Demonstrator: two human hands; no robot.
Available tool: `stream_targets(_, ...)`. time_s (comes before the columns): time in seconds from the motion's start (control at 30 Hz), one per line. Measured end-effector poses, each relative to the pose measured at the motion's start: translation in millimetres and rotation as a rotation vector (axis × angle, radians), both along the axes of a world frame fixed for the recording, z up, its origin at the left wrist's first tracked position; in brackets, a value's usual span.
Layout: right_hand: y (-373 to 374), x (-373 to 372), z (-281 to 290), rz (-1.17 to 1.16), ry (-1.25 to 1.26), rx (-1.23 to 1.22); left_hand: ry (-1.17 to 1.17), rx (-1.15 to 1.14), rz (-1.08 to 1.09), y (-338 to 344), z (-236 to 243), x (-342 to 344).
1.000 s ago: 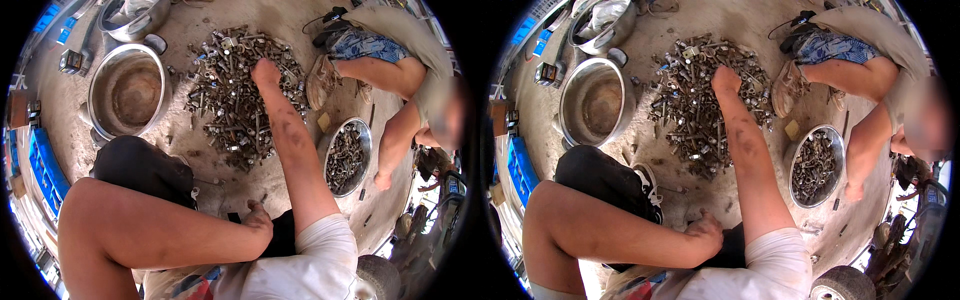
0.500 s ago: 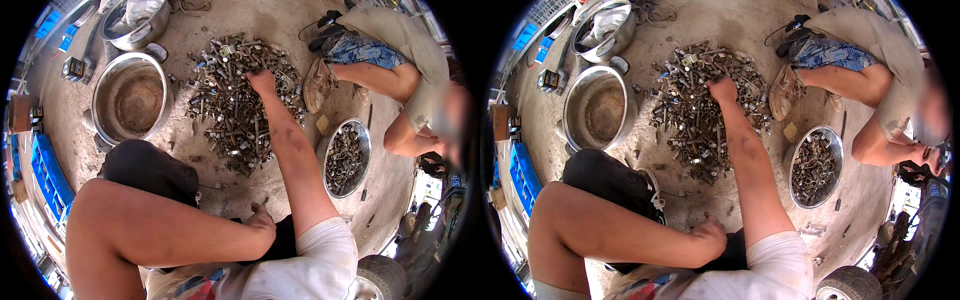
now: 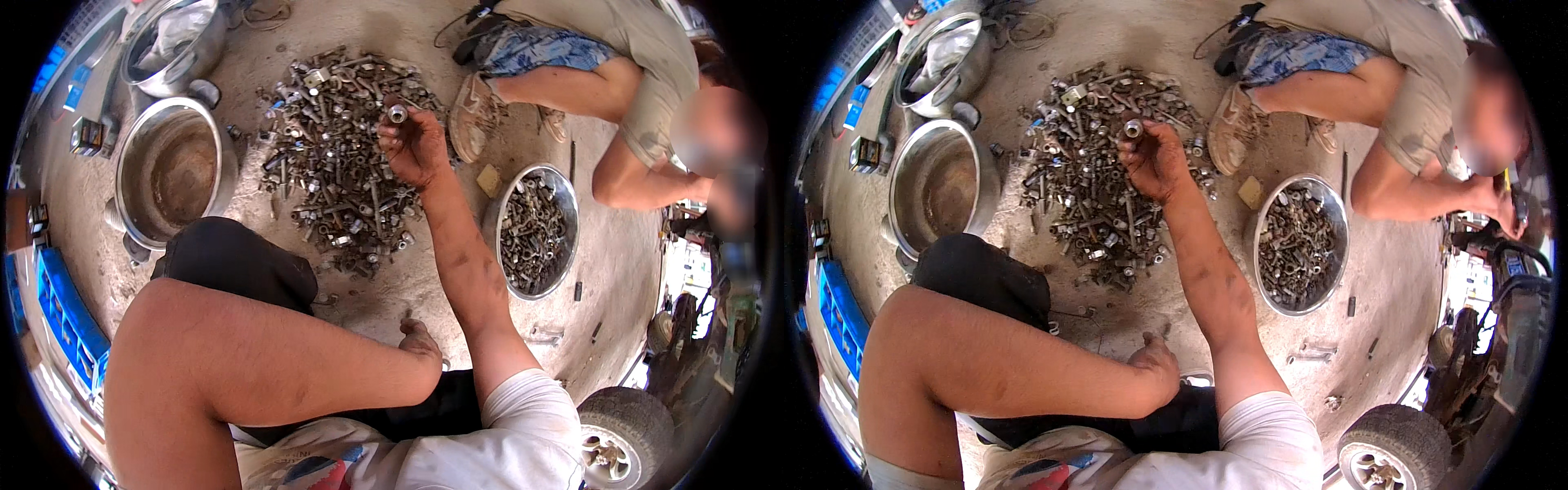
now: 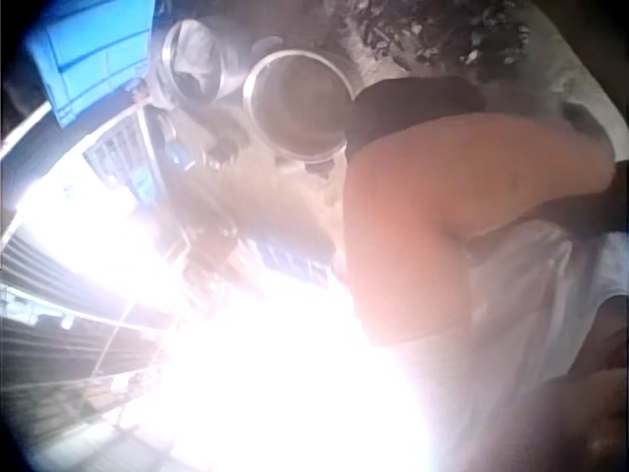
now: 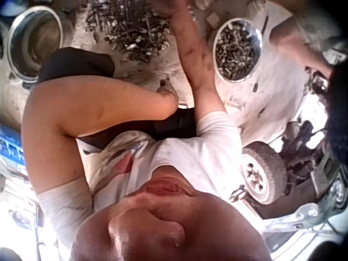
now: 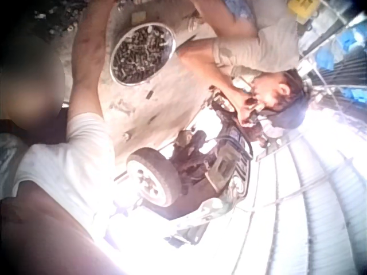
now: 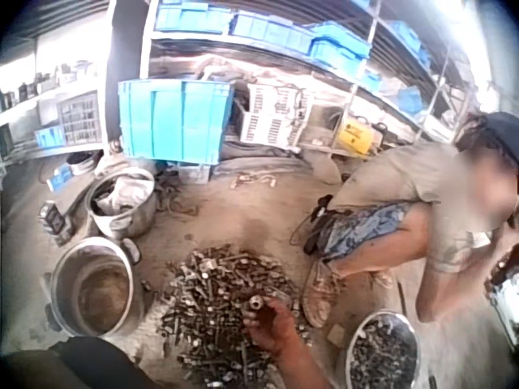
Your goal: The person sits on the floor sorting nuts and bolts from a pile into metal bowls. He then moves to a vehicle's wheel hub, removes a bolt, and uses a tool to clean the inside of a nut before placing it on a shelf.
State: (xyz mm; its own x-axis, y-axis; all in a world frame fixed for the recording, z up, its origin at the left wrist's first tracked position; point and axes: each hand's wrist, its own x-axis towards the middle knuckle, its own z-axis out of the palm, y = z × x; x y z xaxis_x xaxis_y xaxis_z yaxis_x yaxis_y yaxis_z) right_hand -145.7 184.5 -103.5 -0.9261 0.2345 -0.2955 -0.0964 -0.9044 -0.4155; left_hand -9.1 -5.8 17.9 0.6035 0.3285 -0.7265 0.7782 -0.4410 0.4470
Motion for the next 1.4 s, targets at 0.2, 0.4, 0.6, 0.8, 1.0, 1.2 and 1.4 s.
stream_targets(0.2,1,35,33,0.08,0.076,-0.017,0.068,-0.005,0.01,13,-27,34)
stream_targets(0.4,3,55,43,0.09,0.146,0.054,0.056,-0.04,-0.008,28,-19,45)
stream_targets(0.6,4,64,41,0.1,-0.153,0.346,0.129,-0.085,0.148,21,-40,68)
stream_targets(0.8,7,73,-6,0.241,-0.553,0.807,0.049,-0.031,0.028,22,-26,64)
stream_targets(1.0,-4,55,-114,0.599,-0.337,1.924,-0.034,0.236,-0.05,7,-50,56)
stream_targets(1.2,-6,57,-121,0.615,-0.699,1.429,-0.032,0.013,-0.053,22,-54,37)
stream_targets(1.4,-5,42,-152,0.721,-0.594,1.754,0.009,0.008,-0.119,29,-34,37)
